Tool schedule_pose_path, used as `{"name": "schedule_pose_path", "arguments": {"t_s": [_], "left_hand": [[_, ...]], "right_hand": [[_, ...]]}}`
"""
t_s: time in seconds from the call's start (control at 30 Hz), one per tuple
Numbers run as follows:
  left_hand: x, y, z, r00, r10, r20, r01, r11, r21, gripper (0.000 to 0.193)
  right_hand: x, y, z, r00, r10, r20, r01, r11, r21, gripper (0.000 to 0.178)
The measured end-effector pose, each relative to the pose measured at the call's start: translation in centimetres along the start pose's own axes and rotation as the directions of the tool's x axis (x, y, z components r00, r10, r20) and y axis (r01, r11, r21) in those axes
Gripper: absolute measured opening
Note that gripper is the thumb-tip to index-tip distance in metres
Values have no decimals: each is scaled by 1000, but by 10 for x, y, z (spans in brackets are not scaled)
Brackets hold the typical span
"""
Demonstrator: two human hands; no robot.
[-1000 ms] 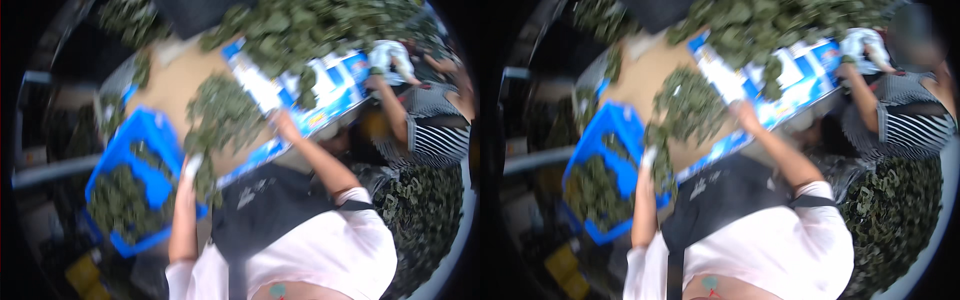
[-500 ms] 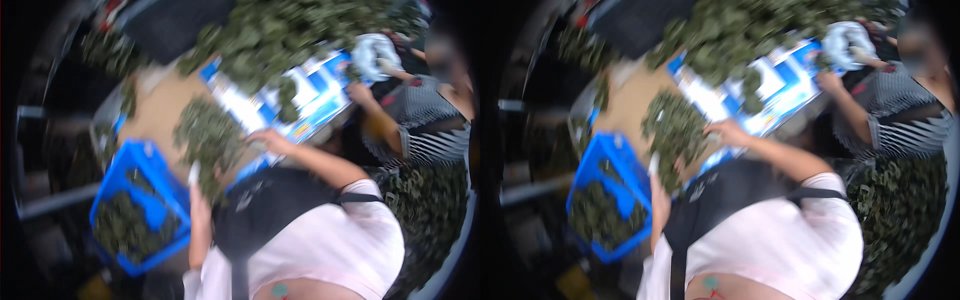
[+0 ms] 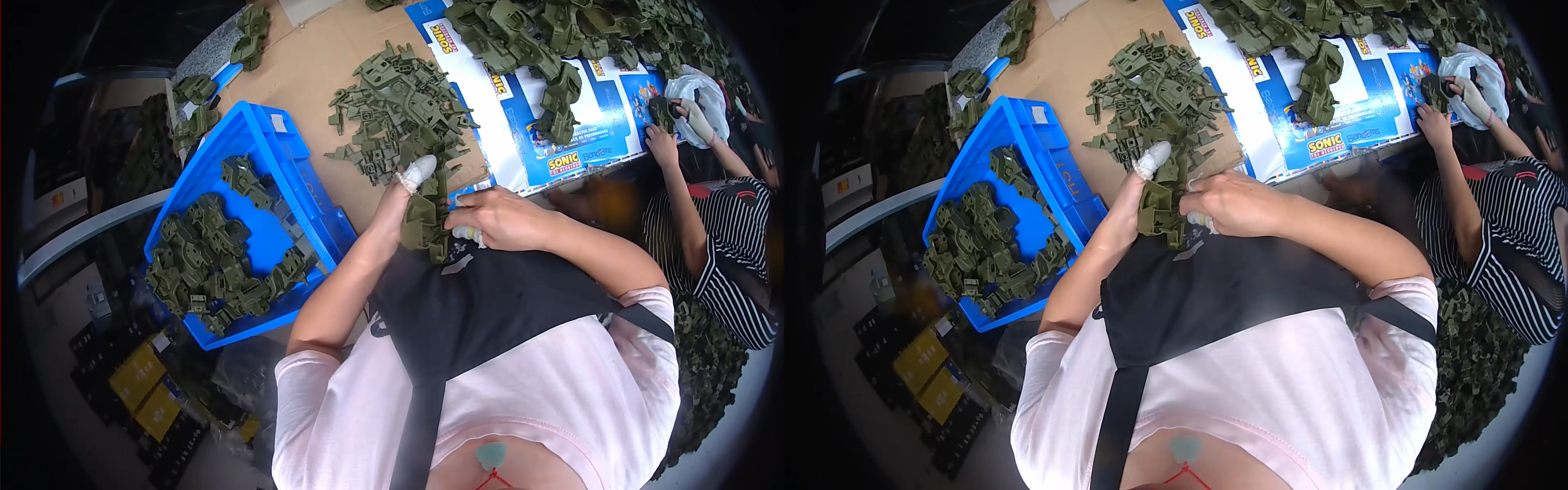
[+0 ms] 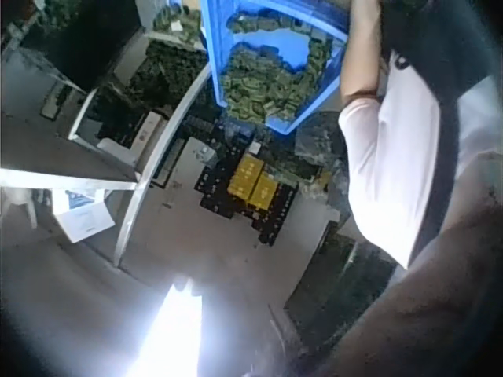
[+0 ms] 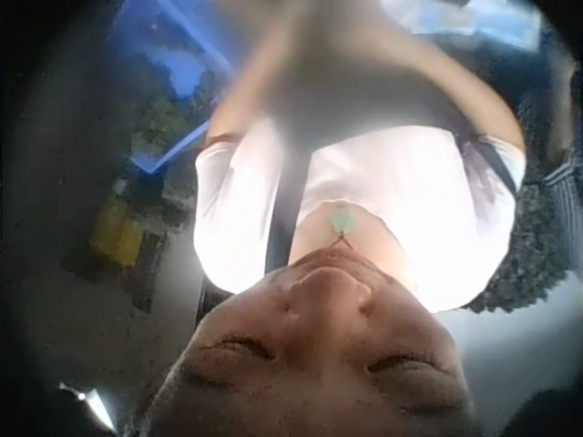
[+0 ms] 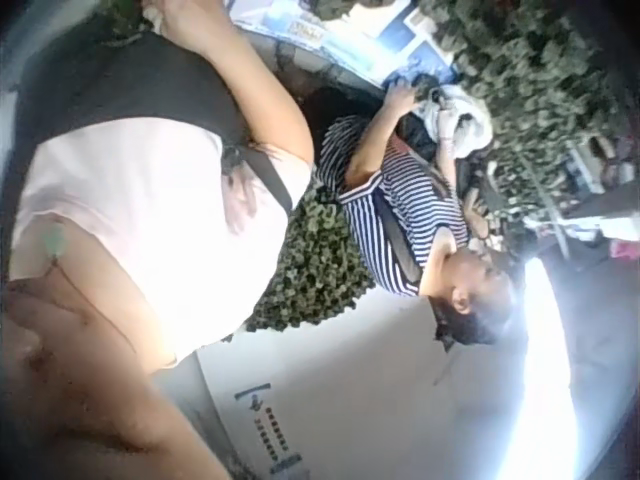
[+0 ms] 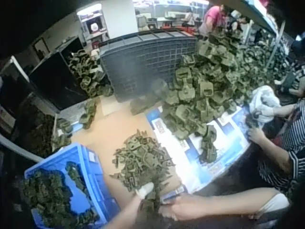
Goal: The person picks up green plastic components from a blue crate and assembles them by hand on a table. They repeatedly insert smaller pieces into larger frames and place the finished units into a pile.
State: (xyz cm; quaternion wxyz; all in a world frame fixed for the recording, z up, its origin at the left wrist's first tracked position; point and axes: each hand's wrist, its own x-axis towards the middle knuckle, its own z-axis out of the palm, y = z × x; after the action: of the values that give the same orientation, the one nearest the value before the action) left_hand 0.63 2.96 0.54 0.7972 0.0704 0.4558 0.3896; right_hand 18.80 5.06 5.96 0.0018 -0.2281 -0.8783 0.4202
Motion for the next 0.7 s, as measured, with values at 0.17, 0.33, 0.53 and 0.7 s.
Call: {"name": "schedule_pose_path", "arguments": {"t_s": [0.17,0.33,0.53,0.7], "left_hand": [[-3,2,2,1000,-6,23,7,1000,-13,33],[-8,-10,-3,996,-6,-93,6,1000,-2,28],[-25,-7,-5,982,58,-181,-53,998,32,28],[-11,5,-63,976,194,-94,-212,945,-248,40]], "right_hand": [[0,-5,7,999,-7,-35,6,999,-36,32],[2,-1,22,999,-37,7,37,999,0,32],[9,10,34,998,-63,-1,63,989,131,31],[57,58,10,823,164,-544,-91,983,158,47]]}}
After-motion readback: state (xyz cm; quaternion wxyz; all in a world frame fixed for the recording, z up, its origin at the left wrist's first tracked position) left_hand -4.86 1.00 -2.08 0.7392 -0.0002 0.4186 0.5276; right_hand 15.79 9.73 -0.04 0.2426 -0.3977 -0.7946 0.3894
